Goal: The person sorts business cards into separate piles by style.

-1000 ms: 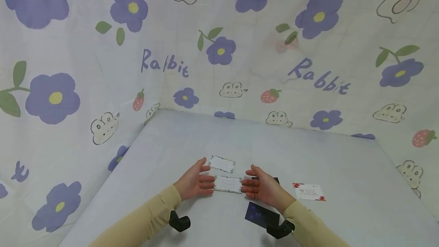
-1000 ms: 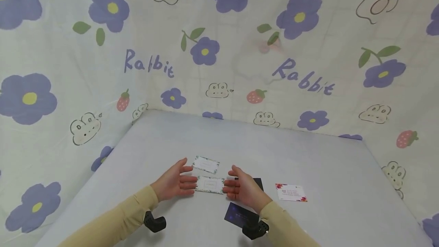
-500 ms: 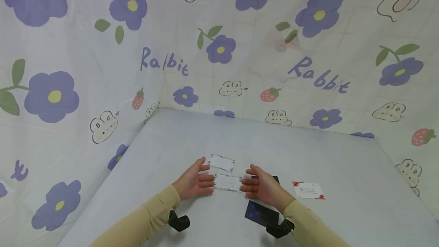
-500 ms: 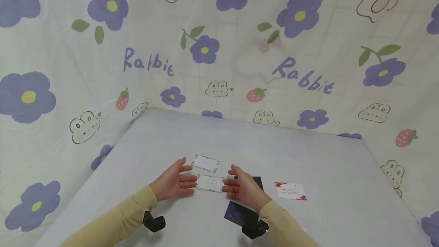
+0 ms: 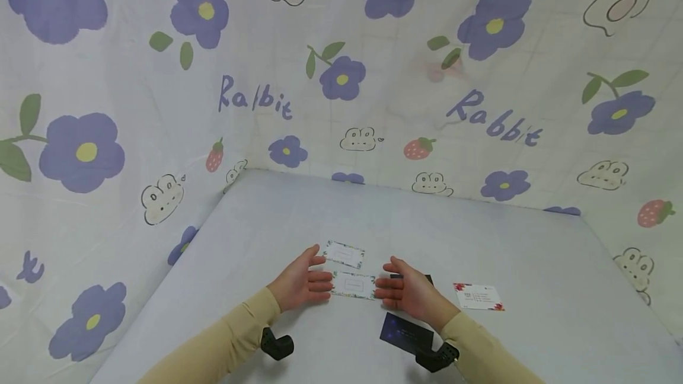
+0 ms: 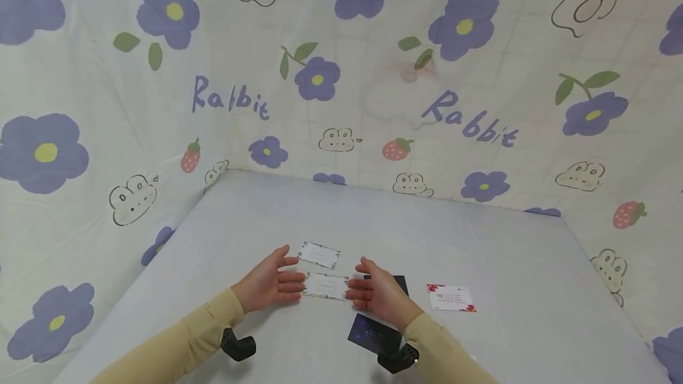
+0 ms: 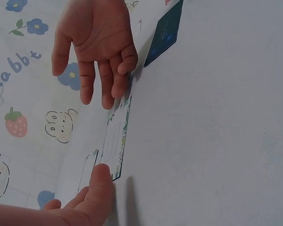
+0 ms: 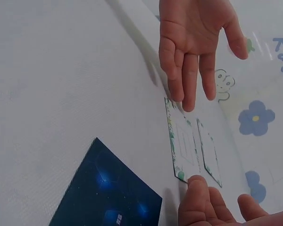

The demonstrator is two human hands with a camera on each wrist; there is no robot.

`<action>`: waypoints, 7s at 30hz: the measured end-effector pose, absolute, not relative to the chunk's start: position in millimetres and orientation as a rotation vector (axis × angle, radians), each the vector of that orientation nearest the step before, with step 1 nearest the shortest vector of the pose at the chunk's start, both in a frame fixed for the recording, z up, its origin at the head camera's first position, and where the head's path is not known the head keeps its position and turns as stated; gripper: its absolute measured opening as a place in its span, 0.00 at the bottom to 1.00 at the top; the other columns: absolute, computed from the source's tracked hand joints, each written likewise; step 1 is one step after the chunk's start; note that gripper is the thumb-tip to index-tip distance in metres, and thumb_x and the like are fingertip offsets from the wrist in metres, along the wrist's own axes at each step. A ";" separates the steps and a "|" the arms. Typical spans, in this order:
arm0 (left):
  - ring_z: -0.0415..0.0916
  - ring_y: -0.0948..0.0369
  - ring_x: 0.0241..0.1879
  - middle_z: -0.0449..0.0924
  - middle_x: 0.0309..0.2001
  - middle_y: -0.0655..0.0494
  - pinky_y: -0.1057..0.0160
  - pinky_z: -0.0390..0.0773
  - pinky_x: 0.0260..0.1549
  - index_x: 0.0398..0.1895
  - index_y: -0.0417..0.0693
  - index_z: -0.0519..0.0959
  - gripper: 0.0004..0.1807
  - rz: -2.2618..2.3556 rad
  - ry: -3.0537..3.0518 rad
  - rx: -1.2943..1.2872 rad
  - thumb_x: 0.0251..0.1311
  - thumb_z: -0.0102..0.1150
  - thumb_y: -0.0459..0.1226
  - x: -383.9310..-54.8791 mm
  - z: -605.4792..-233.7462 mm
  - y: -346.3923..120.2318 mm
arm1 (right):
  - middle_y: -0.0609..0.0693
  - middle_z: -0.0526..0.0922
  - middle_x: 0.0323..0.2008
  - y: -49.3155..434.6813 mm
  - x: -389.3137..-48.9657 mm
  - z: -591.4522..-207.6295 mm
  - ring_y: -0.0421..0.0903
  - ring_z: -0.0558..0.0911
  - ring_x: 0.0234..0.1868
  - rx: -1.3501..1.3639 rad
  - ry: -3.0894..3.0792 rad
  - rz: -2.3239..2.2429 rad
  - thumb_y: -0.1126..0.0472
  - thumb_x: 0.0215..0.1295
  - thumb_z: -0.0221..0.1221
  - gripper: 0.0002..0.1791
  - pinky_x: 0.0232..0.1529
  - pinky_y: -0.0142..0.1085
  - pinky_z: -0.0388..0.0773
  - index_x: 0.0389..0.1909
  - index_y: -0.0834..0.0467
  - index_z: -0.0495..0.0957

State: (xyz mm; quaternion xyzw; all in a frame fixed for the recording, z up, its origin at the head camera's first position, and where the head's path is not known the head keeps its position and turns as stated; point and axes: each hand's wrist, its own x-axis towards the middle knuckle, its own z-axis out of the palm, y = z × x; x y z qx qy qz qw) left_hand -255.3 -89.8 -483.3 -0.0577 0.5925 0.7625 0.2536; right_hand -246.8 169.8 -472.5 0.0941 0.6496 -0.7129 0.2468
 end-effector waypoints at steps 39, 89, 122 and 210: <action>0.56 0.35 0.77 0.51 0.79 0.30 0.43 0.67 0.72 0.81 0.40 0.46 0.42 2.001 1.893 -0.057 0.79 0.31 0.61 -228.4 -457.5 -178.6 | 0.33 0.83 0.49 358.4 -189.1 -445.1 0.35 0.85 0.48 0.352 2.115 -1.816 0.34 0.80 0.34 0.44 0.51 0.34 0.82 0.81 0.61 0.39; 0.61 0.36 0.74 0.59 0.75 0.29 0.39 0.68 0.70 0.79 0.40 0.55 0.36 1.988 1.842 -0.274 0.79 0.35 0.54 -340.4 -484.2 -97.1 | 0.73 0.61 0.73 179.6 -309.7 -475.5 0.69 0.69 0.73 0.213 1.693 -2.020 0.41 0.82 0.38 0.40 0.72 0.51 0.71 0.80 0.64 0.46; 0.62 0.35 0.73 0.59 0.74 0.25 0.42 0.69 0.70 0.80 0.37 0.52 0.39 2.141 1.687 -0.259 0.78 0.40 0.54 -315.2 -480.1 -84.7 | 0.70 0.67 0.70 164.8 -310.9 -473.9 0.57 0.81 0.59 0.310 1.670 -2.024 0.40 0.81 0.41 0.39 0.43 0.31 0.78 0.80 0.61 0.51; 0.63 0.35 0.73 0.60 0.75 0.30 0.43 0.73 0.66 0.80 0.40 0.54 0.37 2.019 1.831 -0.108 0.77 0.40 0.53 -256.5 -478.8 -104.0 | 0.56 0.82 0.59 222.2 -230.9 -469.9 0.41 0.86 0.47 0.132 1.889 -1.923 0.44 0.82 0.41 0.37 0.44 0.32 0.80 0.79 0.64 0.51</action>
